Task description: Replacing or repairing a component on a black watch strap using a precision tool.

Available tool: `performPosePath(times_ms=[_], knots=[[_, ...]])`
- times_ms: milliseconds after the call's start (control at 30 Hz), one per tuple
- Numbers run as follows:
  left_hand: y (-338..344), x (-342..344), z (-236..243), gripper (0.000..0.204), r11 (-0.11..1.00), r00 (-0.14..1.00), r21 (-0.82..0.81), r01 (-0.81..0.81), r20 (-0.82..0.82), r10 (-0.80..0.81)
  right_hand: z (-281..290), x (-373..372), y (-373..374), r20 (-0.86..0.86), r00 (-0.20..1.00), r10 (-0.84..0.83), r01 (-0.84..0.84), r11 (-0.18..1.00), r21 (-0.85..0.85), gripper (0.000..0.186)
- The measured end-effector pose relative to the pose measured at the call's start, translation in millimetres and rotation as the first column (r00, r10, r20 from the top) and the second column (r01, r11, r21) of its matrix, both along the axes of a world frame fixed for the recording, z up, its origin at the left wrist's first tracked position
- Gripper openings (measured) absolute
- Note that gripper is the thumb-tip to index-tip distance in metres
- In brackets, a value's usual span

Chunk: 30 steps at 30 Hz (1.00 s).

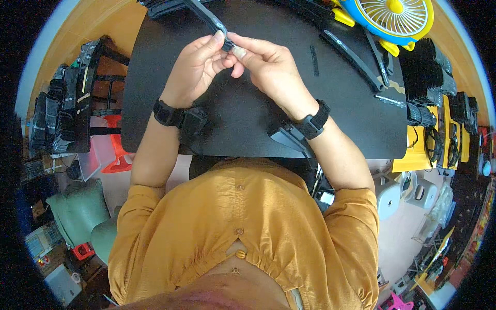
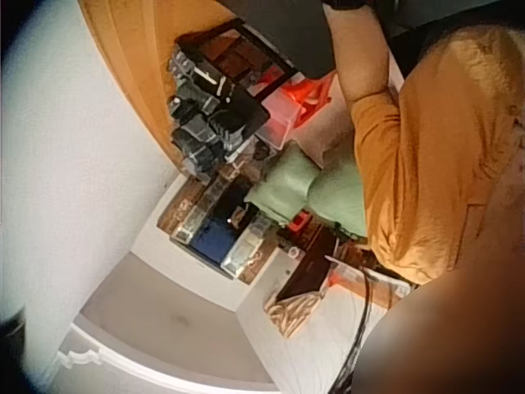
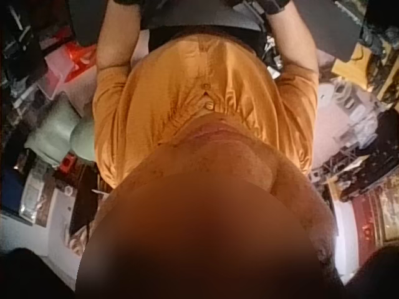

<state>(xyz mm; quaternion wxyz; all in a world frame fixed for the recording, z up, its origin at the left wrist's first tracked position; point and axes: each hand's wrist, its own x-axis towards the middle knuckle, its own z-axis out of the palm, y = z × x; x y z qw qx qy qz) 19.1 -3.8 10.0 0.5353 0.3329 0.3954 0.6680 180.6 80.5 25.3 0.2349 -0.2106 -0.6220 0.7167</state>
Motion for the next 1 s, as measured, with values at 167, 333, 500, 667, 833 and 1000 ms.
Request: performPosePath(times_ms=[167, 333, 500, 667, 833, 1000], knots=[[-3.9, 11.0, 6.2, 0.039, 0.96, 0.856, -0.083, -0.267, -0.478, 0.197, -2.5, 1.8, 5.3, 0.006, 1.0, -0.012, 0.012, 1.0, 0.027, 0.027], [-6.4, 14.2, 3.3, 0.044, 0.903, 0.401, 0.109, -0.416, -0.869, 0.289, -9.2, -1.1, 5.7, -0.135, 0.985, -0.109, 0.16, 0.871, 0.464, 0.027], [-7.2, 20.3, 6.7, 0.038, 0.955, 0.669, 0.132, -0.266, -0.688, 0.282, -8.1, 1.2, 6.6, -0.176, 0.984, -0.041, 0.119, 0.88, 0.46, 0.028], [-8.3, 14.5, 6.6, 0.033, 0.969, 0.672, 0.121, -0.215, -0.701, 0.237, -1.2, 3.7, 4.2, -0.181, 0.983, -0.028, 0.1, 0.911, 0.401, 0.028], [-9.2, 13.6, 6.6, 0.031, 0.962, 0.677, 0.196, -0.192, -0.683, 0.274, 7.1, 8.3, 1.7, -0.087, 0.996, -0.018, 0.037, 0.974, 0.225, 0.027], [-11.7, 14.2, 5.3, 0.031, 0.975, 0.797, 0.176, -0.136, -0.565, 0.214, 11.1, 10.0, 5.6, -0.145, 0.989, -0.009, -0.002, 0.997, -0.074, 0.027]])
